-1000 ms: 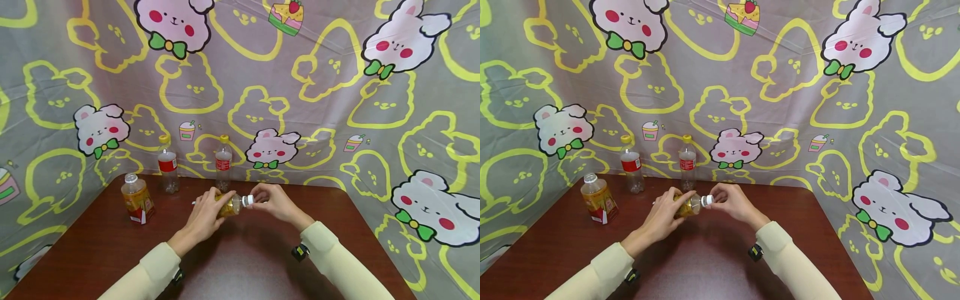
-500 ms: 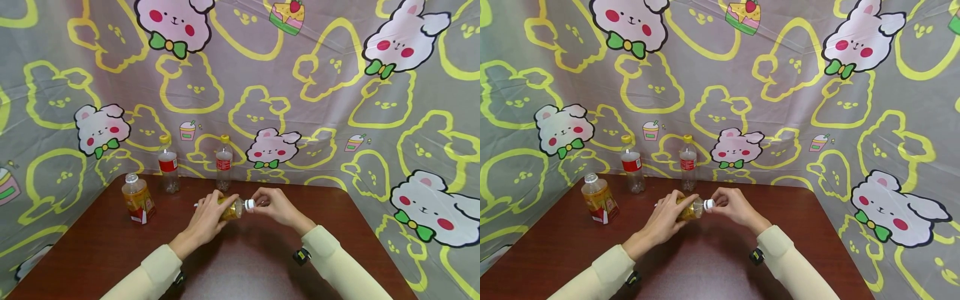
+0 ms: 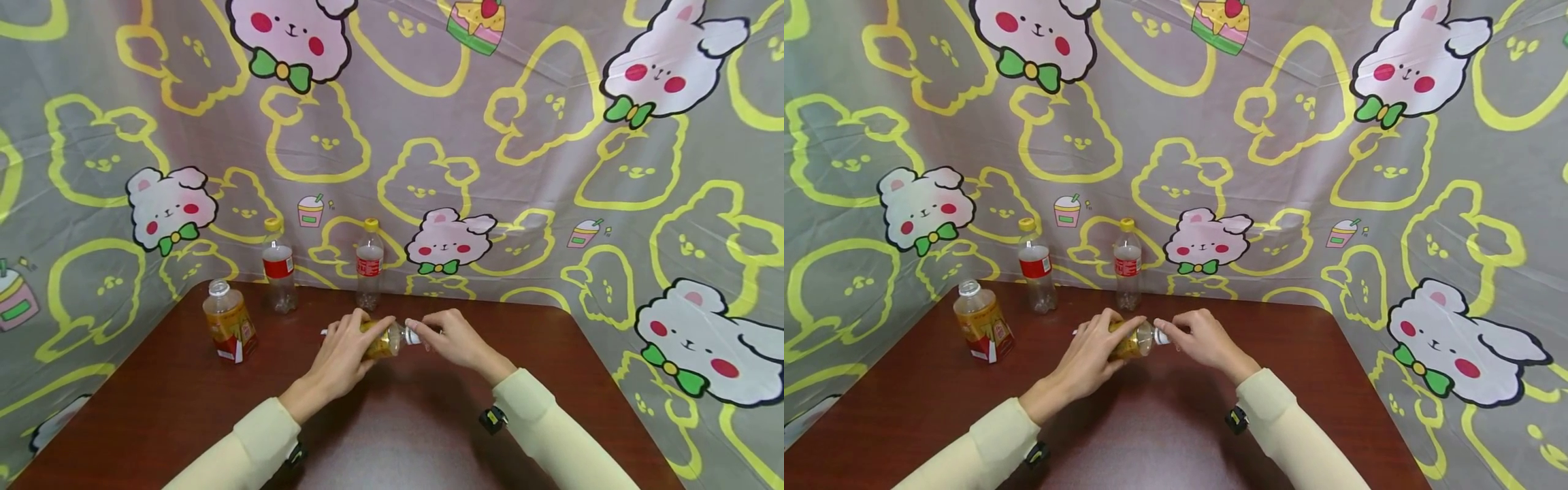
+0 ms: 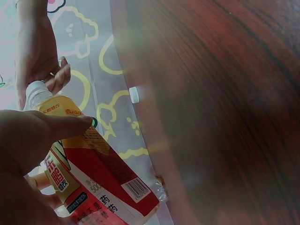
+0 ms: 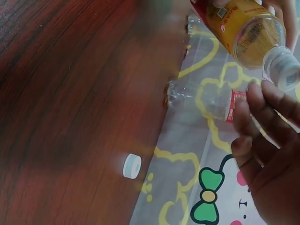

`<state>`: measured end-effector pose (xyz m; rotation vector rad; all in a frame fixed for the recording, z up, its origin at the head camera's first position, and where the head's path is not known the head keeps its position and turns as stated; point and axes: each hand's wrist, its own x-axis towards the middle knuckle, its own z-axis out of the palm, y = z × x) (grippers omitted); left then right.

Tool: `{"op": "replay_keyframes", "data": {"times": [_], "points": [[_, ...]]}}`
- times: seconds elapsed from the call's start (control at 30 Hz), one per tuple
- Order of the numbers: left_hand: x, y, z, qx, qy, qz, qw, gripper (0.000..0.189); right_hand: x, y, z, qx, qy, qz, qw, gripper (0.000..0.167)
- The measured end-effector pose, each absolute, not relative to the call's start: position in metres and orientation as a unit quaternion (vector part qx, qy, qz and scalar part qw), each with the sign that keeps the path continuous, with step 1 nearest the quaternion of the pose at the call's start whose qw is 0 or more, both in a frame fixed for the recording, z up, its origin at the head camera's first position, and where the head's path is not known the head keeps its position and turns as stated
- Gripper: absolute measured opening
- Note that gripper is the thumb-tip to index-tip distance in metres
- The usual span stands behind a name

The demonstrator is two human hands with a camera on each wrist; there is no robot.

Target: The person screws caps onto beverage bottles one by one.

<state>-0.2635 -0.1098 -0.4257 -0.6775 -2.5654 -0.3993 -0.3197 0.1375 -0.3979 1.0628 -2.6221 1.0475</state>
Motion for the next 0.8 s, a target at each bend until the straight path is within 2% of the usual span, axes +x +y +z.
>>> {"op": "replay_keyframes", "data": {"times": [0.1,0.17,0.23,0.37,0.53,0.8], "points": [[-0.264,-0.111,-0.426,-0.25,-0.929,-0.144,0.23,0.086,-0.318,0.138,-0.395,0.332,-0.885,0.322,0.053,0.064],[-0.264,-0.112,-0.427,-0.251,-0.928,-0.142,0.235,0.085,-0.317,0.141,-0.393,0.324,-0.89,0.316,0.053,0.066],[-0.265,-0.114,-0.427,-0.25,-0.928,-0.14,0.24,0.085,-0.316,0.144,-0.389,0.329,-0.886,0.322,0.053,0.058],[-0.267,-0.118,-0.429,-0.246,-0.928,-0.137,0.246,0.085,-0.315,0.151,-0.386,0.375,-0.862,0.338,0.043,0.02],[-0.268,-0.119,-0.428,-0.241,-0.931,-0.136,0.239,0.084,-0.315,0.15,-0.388,0.422,-0.843,0.333,0.027,0.045],[-0.268,-0.118,-0.428,-0.244,-0.931,-0.142,0.231,0.084,-0.312,0.147,-0.392,0.417,-0.841,0.341,0.047,0.033]]}}
